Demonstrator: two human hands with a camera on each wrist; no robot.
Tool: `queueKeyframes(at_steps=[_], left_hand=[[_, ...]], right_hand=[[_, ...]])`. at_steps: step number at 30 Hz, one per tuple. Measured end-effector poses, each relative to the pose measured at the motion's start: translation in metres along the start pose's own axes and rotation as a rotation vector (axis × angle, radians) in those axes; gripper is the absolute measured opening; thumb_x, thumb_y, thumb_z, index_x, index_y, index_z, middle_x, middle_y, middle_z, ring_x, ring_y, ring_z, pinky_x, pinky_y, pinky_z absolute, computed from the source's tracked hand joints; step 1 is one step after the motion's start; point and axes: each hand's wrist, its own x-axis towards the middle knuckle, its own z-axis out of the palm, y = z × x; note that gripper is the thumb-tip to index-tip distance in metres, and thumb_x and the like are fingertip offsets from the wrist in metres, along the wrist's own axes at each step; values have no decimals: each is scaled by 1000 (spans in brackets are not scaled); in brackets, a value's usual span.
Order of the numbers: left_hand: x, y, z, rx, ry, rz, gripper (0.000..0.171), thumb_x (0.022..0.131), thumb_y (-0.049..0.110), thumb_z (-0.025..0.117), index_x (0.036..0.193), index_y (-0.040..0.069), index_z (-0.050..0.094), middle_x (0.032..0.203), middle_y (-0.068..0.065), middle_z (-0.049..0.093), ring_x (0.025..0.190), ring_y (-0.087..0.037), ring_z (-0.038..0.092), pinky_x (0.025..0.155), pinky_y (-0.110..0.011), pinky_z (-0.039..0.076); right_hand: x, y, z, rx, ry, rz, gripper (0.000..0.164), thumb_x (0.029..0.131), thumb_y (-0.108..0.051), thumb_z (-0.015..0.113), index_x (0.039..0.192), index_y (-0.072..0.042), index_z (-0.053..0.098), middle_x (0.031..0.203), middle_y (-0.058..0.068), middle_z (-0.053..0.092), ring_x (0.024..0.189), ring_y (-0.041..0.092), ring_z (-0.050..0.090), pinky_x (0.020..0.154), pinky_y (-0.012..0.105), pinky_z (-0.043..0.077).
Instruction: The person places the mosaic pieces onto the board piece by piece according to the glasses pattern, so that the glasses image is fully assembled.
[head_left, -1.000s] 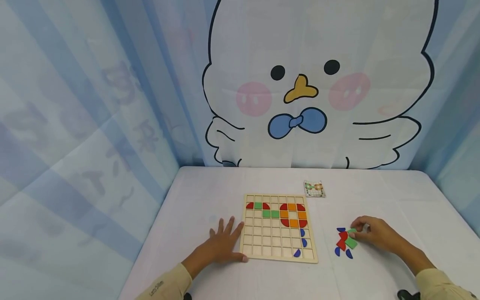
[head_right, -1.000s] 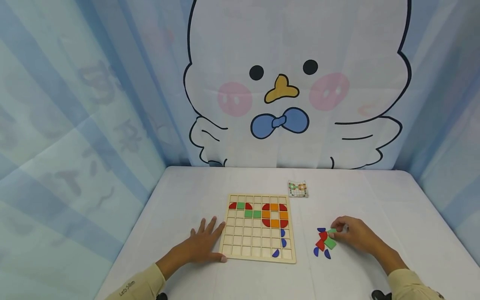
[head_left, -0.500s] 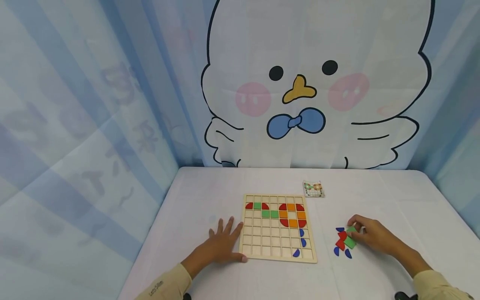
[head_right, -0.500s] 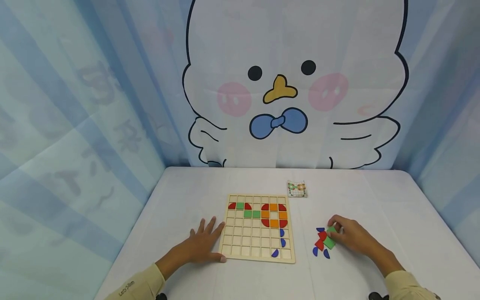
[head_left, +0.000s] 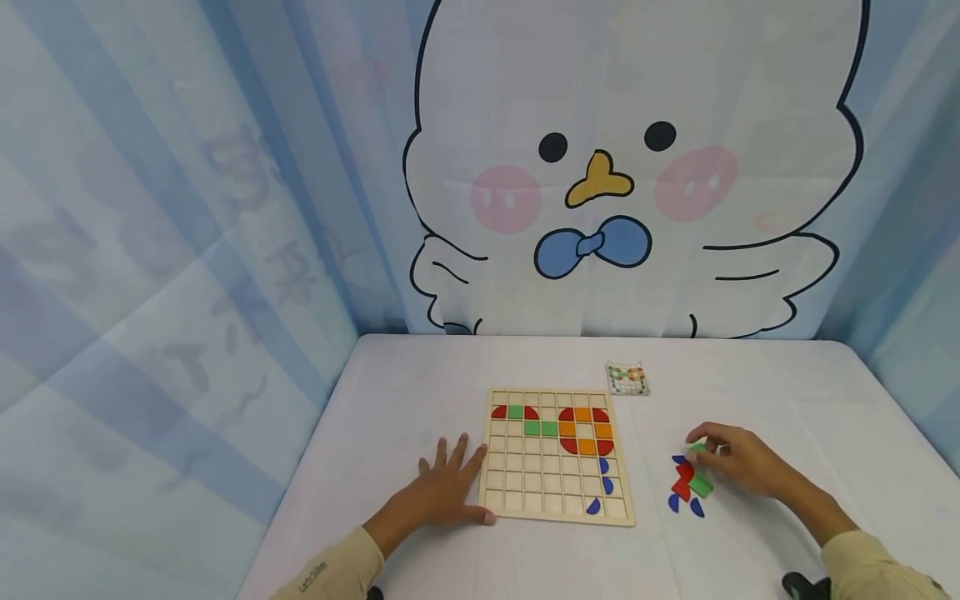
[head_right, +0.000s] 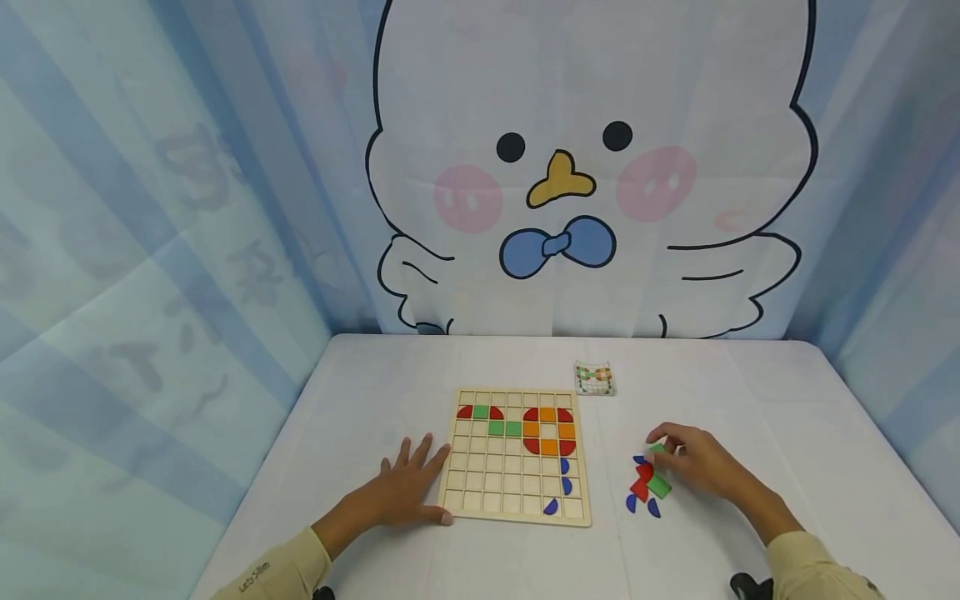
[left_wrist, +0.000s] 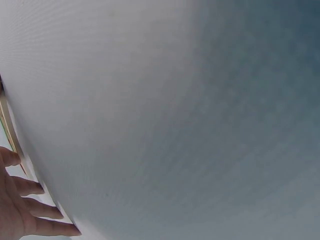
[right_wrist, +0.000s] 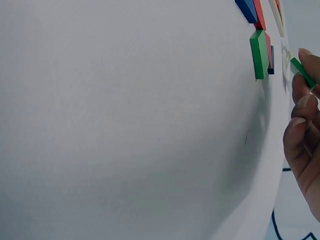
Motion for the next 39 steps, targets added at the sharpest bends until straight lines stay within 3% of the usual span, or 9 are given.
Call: queueKeyframes(at_steps=[7,16,31,39], left_hand=[[-1,-1,-1,-5,-3,6,109,76,77,67,161,22,25,167,-20,17,149,-56,15,106,-77,30],[-1,1,-3,-29,-15,9,109,76,74,68,161,21,24,167,-20,15,149,-56,12,107,-77,28],[-5,8,-13,-81,-35,-27,109,74,66,77,160,20,28,167,-21,17,149,-56,14,106,-78,27],[-2,4,-7,-77,-27,-28,110,74,69,76,160,22,27,167,-20,16,149,-56,12,107,-78,26]], right_hand=[[11,-18,5,87,-32,34,24,91,-25,74,108,-8,71,81,1,60,68,16,53,57,24,50],[28,-44,16,214,-105,22,35,91,-17,72,122,-3,67,89,6,59,57,23,57,55,30,55],[65,-86,44,326,-176,-132,30,91,-12,74,117,-2,63,94,9,55,69,18,58,59,27,54],[81,-108,55,228,-91,-229,28,90,-16,74,115,-6,67,96,4,61,88,16,57,70,22,51]])
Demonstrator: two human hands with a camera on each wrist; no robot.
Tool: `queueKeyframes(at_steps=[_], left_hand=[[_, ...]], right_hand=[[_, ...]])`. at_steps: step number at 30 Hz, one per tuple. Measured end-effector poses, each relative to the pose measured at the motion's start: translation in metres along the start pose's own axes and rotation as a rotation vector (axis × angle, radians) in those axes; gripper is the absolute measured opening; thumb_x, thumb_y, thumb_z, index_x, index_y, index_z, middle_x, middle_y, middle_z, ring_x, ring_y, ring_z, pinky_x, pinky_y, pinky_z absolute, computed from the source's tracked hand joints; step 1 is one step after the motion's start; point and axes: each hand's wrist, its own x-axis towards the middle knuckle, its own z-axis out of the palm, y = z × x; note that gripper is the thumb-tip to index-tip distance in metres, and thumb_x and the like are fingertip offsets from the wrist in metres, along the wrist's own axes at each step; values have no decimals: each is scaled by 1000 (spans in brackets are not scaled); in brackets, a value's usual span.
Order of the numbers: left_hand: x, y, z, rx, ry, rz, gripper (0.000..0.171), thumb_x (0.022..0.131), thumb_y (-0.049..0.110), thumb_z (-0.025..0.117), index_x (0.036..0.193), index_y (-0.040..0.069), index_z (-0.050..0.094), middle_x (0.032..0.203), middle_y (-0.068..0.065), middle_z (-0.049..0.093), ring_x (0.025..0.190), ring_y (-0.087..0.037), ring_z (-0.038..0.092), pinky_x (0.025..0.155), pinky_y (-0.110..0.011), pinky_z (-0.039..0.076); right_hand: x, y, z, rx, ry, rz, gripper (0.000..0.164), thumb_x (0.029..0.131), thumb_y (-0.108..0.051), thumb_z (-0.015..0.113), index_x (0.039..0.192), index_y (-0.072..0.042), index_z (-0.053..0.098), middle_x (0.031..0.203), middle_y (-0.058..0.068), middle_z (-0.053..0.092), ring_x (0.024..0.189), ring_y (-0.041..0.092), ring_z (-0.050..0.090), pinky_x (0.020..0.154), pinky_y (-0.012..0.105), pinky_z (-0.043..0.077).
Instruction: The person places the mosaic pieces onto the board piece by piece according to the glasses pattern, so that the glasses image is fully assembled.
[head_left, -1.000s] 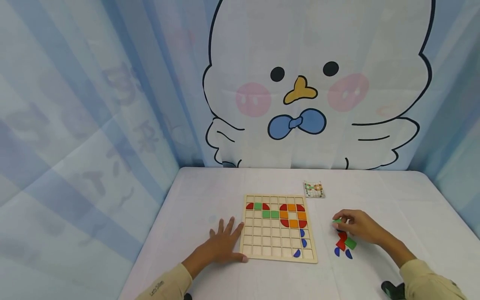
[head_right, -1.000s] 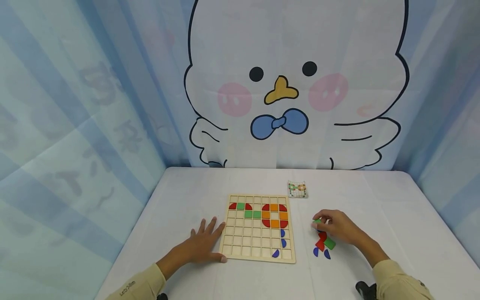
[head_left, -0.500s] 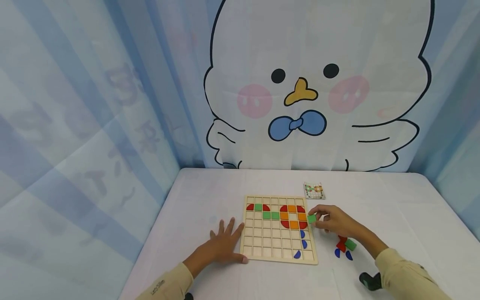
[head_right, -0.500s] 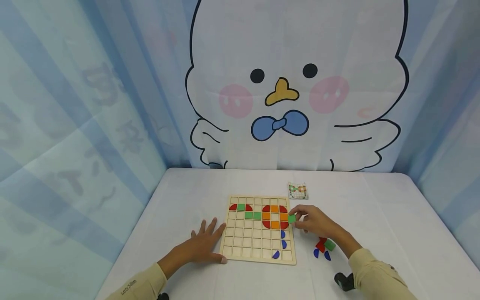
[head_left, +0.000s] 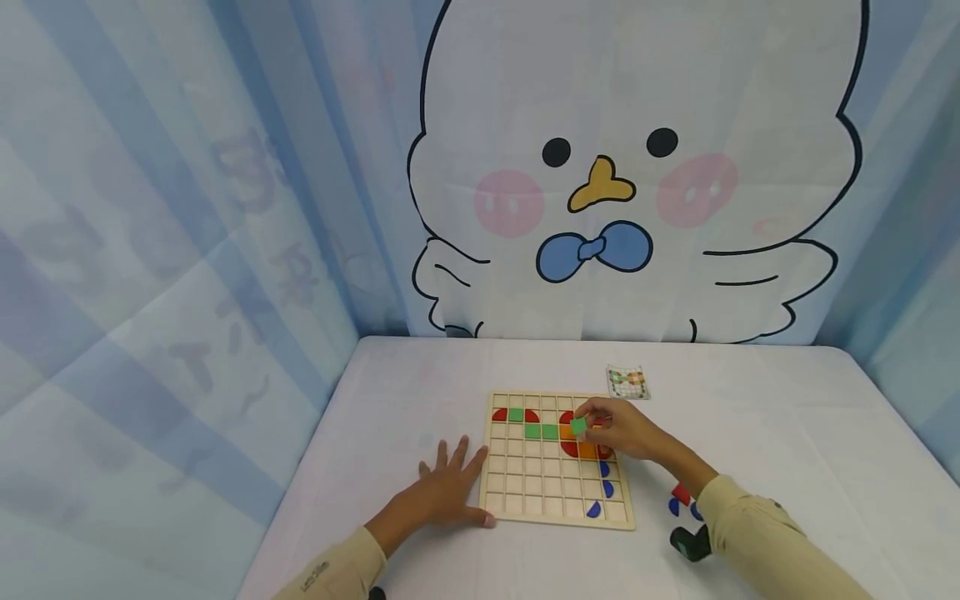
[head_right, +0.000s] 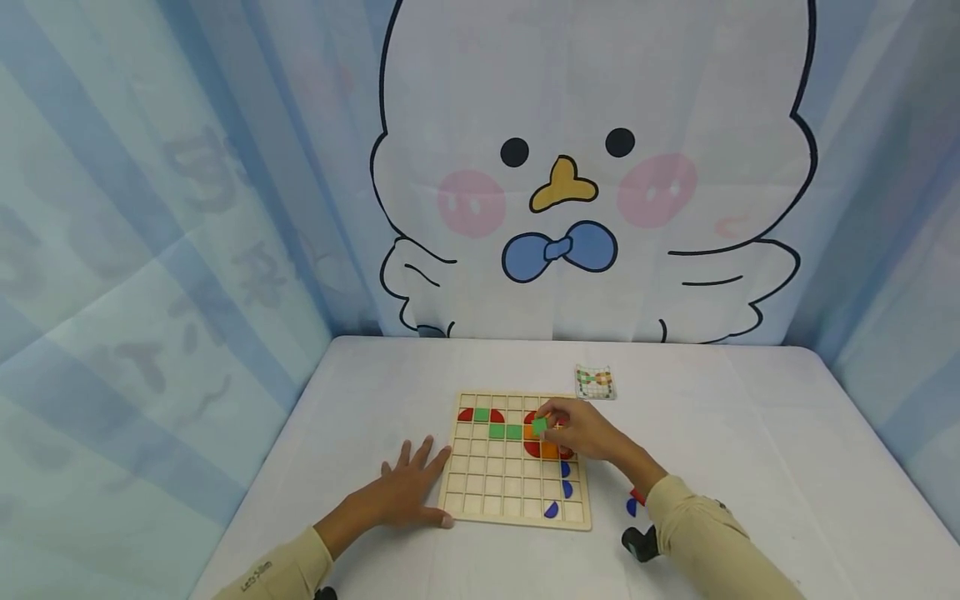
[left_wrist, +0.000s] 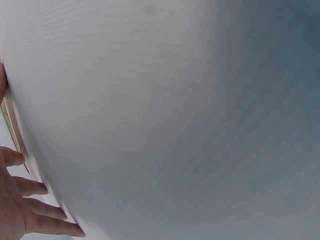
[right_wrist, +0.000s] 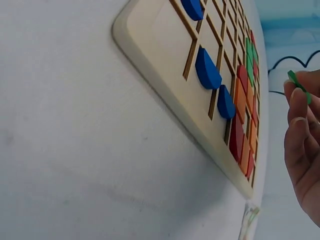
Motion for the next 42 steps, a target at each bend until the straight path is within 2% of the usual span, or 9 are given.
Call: queueKeyframes(at_steps=[3,6,10,16,19,30,42], left_hand=[[0,0,0,-2,4,8,110,74,69,76,160,22,27,167,-21,17,149,-57,12,106,-78,27],[-1,0,-2,-7,2,13,109,74,68,76,160,21,28,166,-21,17,149,-57,13,106,-79,27],[-2,1,-4,3,-3,16,109,75,68,76,160,21,26,167,-21,17,149,-56,13,106,-78,27],[0,-1,-2,5,-5,18,109,75,70,74,160,21,26,167,-21,16,149,-56,12,106,-78,26],[1,-2,0,8,-7,21,110,75,71,73,161,22,25,167,-20,15,149,-56,11,106,-79,26],[-2,-1,-3,-2,0,41,108,76,70,73,160,21,26,167,-22,17,148,-58,13,104,-79,27],[-4,-2,-5,4,-4,60,108,78,72,70,161,19,24,166,-23,15,147,-60,12,104,-80,28]], right_hand=[[8,-4,5,15,-21,-16,29,90,-12,72,117,-2,68,97,6,62,86,16,57,66,23,51],[17,-8,11,10,-42,-30,32,90,-11,72,120,0,68,97,6,63,86,16,59,67,24,51],[29,-15,19,0,-61,-18,32,90,-13,73,119,-3,69,93,3,66,80,15,60,68,26,52],[44,-26,32,60,-96,-25,27,91,-13,73,115,-4,66,89,4,67,67,19,62,60,29,54],[52,-28,39,55,-98,-47,25,91,-13,72,114,-4,66,88,3,67,69,16,60,60,28,52],[75,-39,64,60,-108,3,26,90,-7,71,115,0,69,83,1,70,66,11,56,61,25,48],[85,-47,82,-60,-62,35,17,87,-11,77,103,-7,73,79,-3,66,71,11,56,70,28,49]])
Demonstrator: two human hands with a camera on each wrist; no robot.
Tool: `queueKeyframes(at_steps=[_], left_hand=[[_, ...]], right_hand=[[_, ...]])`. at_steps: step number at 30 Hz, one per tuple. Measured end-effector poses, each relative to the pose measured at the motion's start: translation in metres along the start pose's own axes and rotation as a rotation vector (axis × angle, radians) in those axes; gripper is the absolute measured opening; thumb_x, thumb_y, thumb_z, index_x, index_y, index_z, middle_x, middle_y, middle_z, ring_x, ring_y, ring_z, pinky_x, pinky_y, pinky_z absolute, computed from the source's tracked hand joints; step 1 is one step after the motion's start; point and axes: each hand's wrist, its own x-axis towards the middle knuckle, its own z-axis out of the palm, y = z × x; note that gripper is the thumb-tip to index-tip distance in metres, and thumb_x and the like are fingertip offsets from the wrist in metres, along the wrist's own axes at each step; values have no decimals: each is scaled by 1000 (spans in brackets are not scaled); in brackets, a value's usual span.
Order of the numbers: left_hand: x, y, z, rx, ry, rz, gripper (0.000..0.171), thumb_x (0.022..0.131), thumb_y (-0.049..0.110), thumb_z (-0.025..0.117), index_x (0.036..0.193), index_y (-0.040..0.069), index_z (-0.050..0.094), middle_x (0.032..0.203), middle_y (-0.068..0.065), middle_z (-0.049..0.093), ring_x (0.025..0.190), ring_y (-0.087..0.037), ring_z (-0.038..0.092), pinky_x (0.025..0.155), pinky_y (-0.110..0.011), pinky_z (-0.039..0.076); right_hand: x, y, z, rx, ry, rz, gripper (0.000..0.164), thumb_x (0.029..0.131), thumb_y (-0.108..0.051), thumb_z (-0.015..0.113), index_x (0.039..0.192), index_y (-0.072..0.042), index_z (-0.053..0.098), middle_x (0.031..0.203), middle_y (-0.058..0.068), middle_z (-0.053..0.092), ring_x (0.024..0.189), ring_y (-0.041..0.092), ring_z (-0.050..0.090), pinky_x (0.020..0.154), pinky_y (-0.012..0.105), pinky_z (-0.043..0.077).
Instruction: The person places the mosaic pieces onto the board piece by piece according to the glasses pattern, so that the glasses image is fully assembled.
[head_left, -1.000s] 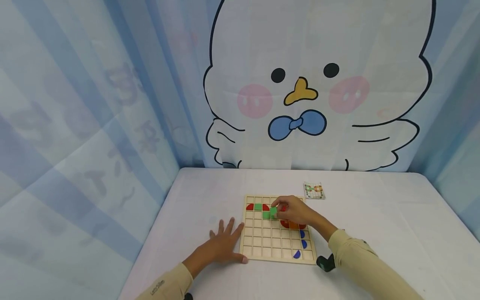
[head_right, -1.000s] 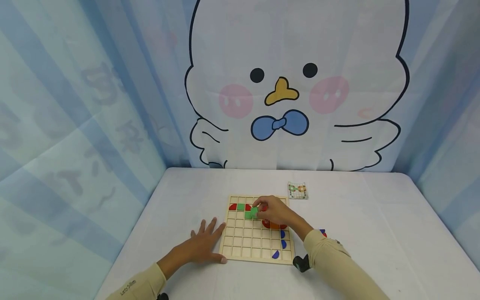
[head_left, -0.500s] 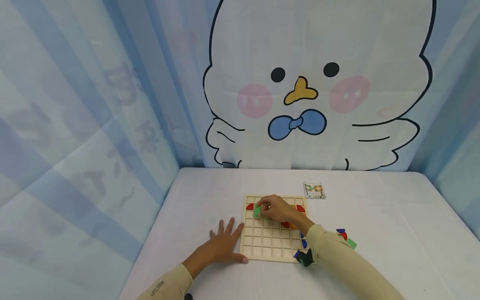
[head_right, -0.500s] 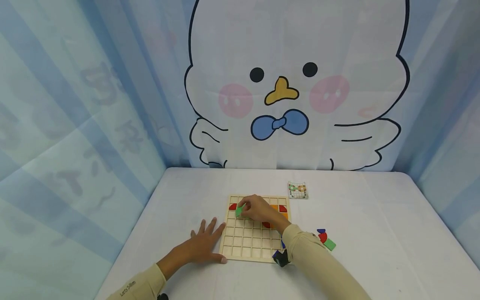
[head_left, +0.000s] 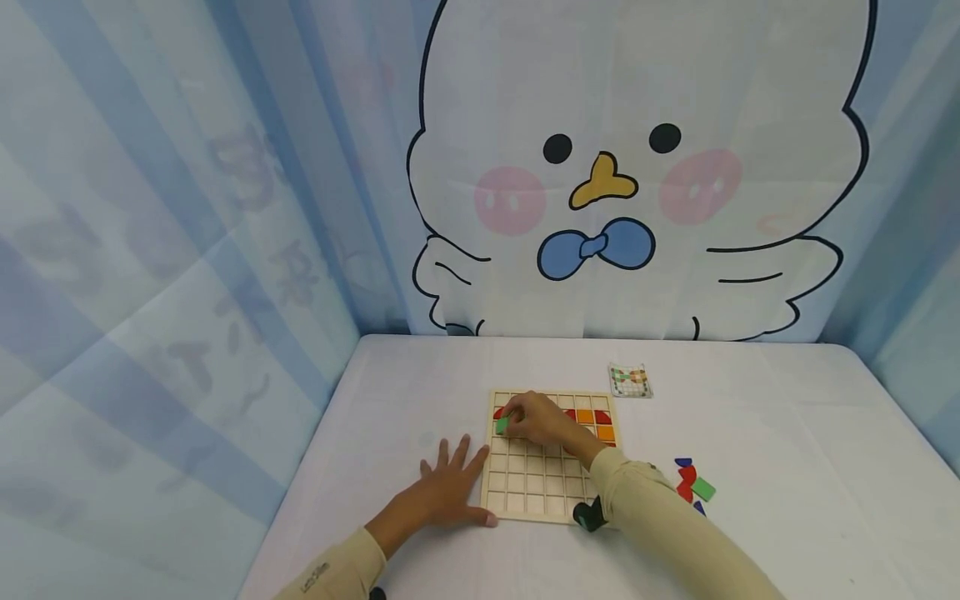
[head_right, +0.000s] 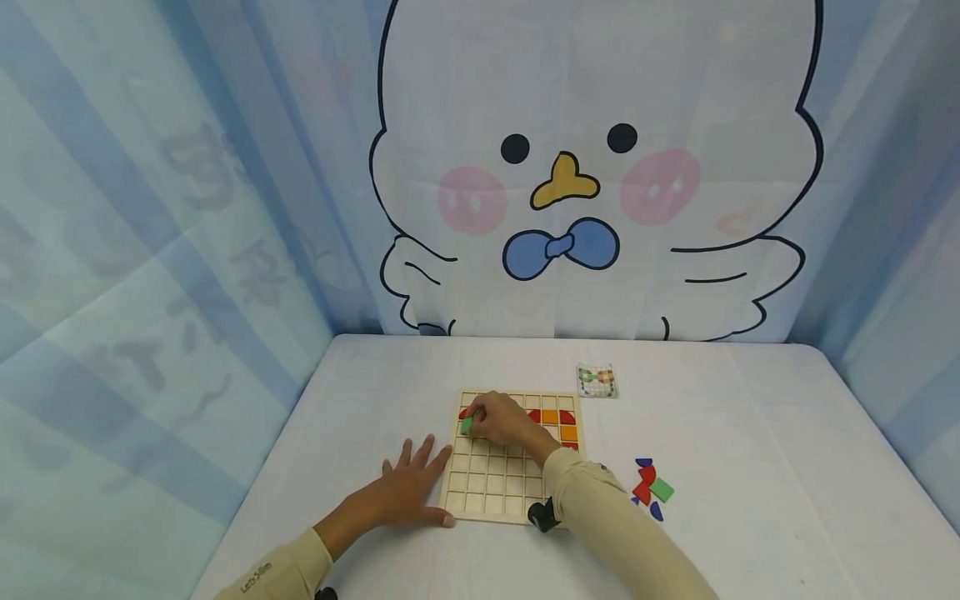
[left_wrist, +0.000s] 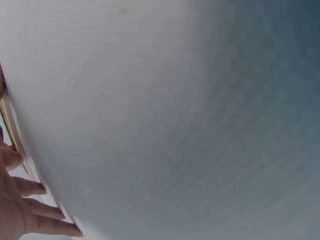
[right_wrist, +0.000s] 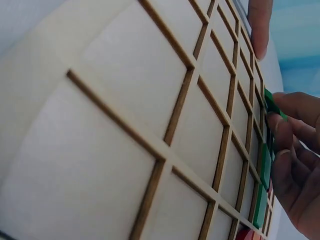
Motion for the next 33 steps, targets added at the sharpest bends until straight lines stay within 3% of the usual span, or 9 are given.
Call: queueKeyframes(at_steps=[8,15,33], left_hand=[[0,1,-2,4,-7,-15,108,78,71,70,161,19,23,167,-22,14,148,-59,12,104,-79,27],[2,1,1,4,-8,-18,108,78,71,71,161,20,24,167,-22,15,148,-58,12,105,-79,27],[1,1,1,7,-7,-21,108,77,72,70,161,20,24,167,-22,14,148,-58,12,105,-79,26]], right_hand=[[4,1,9,-117,37,6,15,86,-15,79,98,-11,73,79,-6,63,72,9,55,70,29,47],[6,-1,9,-134,26,54,15,85,-18,81,98,-14,73,81,-6,63,75,10,56,71,30,48],[5,-8,7,-178,7,64,17,84,-17,80,99,-14,74,78,-5,63,72,11,55,67,29,46]])
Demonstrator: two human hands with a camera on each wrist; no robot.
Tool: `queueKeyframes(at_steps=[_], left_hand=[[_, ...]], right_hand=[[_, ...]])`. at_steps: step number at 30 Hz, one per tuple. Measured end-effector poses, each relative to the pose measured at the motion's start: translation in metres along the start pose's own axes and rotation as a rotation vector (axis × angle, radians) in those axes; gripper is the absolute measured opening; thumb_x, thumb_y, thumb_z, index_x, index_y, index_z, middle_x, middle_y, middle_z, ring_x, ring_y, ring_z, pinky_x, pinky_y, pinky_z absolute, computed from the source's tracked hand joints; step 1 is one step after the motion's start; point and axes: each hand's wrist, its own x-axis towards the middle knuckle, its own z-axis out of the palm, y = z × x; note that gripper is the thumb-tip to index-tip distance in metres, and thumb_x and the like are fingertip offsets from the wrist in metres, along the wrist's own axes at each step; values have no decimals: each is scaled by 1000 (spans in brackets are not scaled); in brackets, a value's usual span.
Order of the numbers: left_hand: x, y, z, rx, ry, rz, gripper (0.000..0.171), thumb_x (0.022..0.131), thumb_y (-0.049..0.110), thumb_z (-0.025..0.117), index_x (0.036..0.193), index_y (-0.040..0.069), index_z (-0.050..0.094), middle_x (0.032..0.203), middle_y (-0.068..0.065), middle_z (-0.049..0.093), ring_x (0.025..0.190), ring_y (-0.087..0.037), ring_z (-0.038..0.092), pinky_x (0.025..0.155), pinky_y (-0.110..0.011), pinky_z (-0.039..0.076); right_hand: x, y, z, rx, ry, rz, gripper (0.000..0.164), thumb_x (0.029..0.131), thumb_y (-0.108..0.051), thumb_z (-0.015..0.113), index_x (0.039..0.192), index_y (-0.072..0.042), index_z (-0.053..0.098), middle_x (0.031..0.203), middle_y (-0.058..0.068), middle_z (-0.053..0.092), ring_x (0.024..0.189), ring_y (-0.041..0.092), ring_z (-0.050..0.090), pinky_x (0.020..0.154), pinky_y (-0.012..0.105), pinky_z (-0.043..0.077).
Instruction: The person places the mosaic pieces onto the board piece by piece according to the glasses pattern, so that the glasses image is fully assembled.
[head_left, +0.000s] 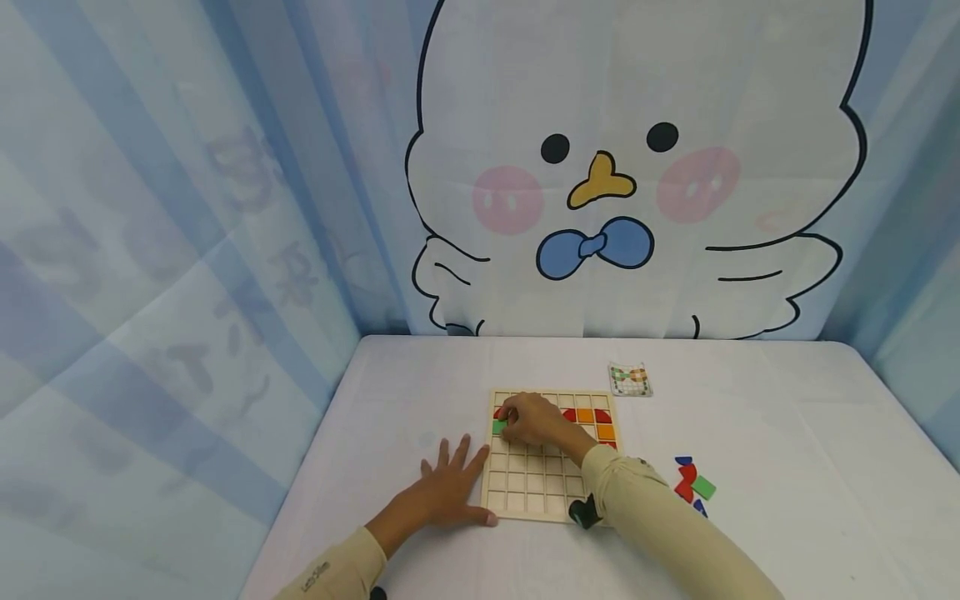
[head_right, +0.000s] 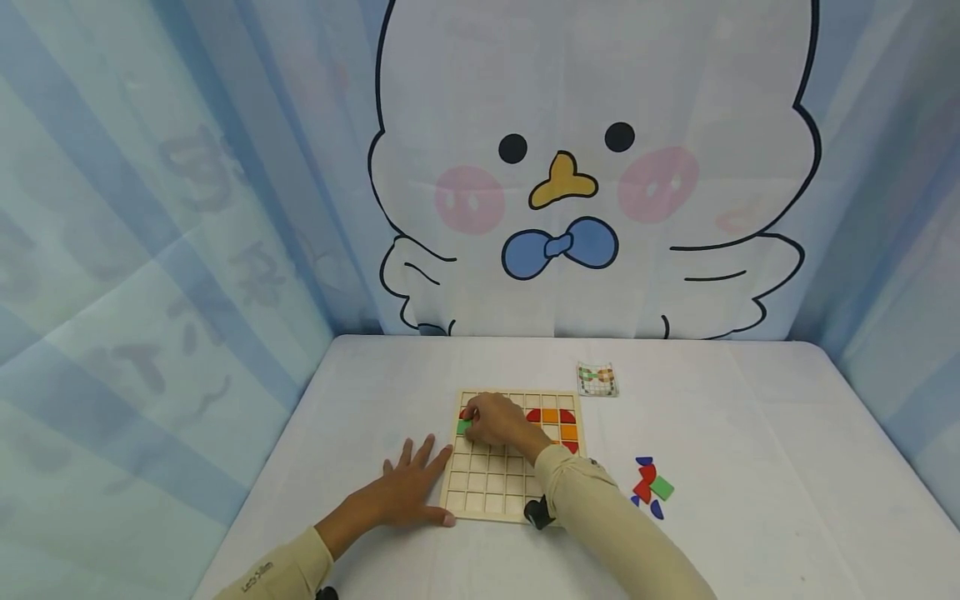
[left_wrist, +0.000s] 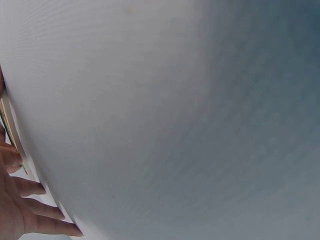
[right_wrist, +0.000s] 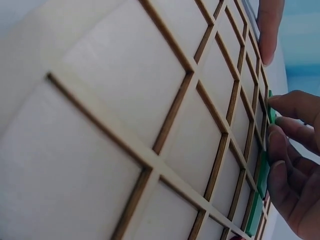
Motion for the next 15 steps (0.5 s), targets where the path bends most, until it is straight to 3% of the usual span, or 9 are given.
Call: queueKeyframes(at_steps=[5,10,15], left_hand=[[-1,0,0,-10,3,14,109,78,71,70,161,18,24,166,-24,14,147,-60,11,104,-80,26],[-2,0,-1,-12,13,18,108,77,70,71,160,18,25,166,-24,15,147,-61,11,104,-80,26],[-2,2,0,-13,10,1,108,77,70,72,161,19,25,167,-23,15,148,-59,11,105,-79,26]], right_hand=[[-2,4,-1,7,-21,-26,21,84,-18,79,103,-14,73,80,-5,63,73,11,55,69,30,48],[-7,18,-9,74,-74,-152,27,89,-21,77,113,-11,70,90,-6,67,81,9,58,76,31,51],[-24,36,-30,194,-137,-241,29,97,-18,67,123,-5,66,104,4,69,87,14,64,76,31,55]])
